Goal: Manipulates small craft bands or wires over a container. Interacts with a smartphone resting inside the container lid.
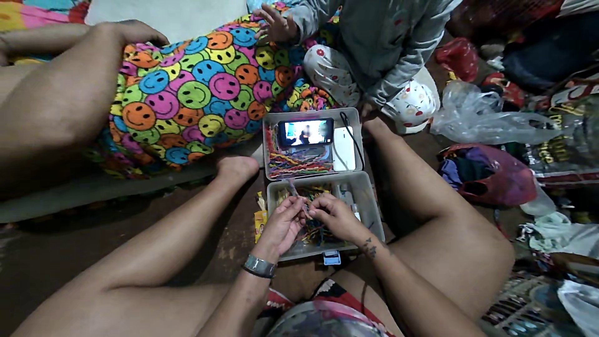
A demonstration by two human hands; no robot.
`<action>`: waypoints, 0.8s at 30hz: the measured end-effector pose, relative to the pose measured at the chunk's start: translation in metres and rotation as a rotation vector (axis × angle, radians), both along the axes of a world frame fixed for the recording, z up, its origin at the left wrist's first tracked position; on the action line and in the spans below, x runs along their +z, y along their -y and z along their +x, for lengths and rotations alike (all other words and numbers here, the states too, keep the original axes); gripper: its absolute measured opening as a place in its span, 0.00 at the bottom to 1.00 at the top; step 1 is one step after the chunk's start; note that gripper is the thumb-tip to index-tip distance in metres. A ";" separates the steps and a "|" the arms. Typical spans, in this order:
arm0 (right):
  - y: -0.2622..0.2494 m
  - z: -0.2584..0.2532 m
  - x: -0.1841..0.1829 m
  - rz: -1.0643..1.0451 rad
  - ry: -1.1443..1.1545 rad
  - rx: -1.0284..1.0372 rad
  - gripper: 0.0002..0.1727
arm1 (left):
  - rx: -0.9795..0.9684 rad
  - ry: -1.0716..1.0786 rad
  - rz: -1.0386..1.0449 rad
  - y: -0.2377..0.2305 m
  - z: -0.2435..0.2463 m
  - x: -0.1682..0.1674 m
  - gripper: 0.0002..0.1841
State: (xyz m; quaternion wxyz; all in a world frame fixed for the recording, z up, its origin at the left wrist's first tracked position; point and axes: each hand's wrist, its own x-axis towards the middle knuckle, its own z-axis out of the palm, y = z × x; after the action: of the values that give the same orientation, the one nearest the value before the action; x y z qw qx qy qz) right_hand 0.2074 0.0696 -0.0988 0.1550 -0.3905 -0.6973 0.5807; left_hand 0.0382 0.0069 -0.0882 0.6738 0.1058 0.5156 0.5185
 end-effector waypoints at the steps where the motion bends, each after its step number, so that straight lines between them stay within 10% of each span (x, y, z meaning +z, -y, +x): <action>1: 0.000 0.000 0.000 -0.048 -0.026 0.002 0.12 | 0.002 -0.002 0.020 0.000 -0.001 0.000 0.07; 9: -0.001 0.007 0.013 -0.803 -0.452 -0.143 0.12 | -0.200 -0.429 0.273 -0.001 -0.014 0.004 0.06; 15: 0.003 0.003 0.011 -0.279 -0.232 -0.070 0.10 | -0.049 -0.279 0.250 0.001 -0.008 0.003 0.09; 24: 0.009 -0.004 0.003 -0.082 -0.119 -0.099 0.12 | -0.014 -0.168 0.431 0.003 -0.009 -0.004 0.08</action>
State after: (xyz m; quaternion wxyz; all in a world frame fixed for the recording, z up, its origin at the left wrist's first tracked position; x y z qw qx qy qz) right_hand 0.2037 0.0608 -0.0962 0.2086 -0.3954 -0.6423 0.6225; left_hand 0.0295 0.0038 -0.0918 0.5938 0.2937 0.4465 0.6015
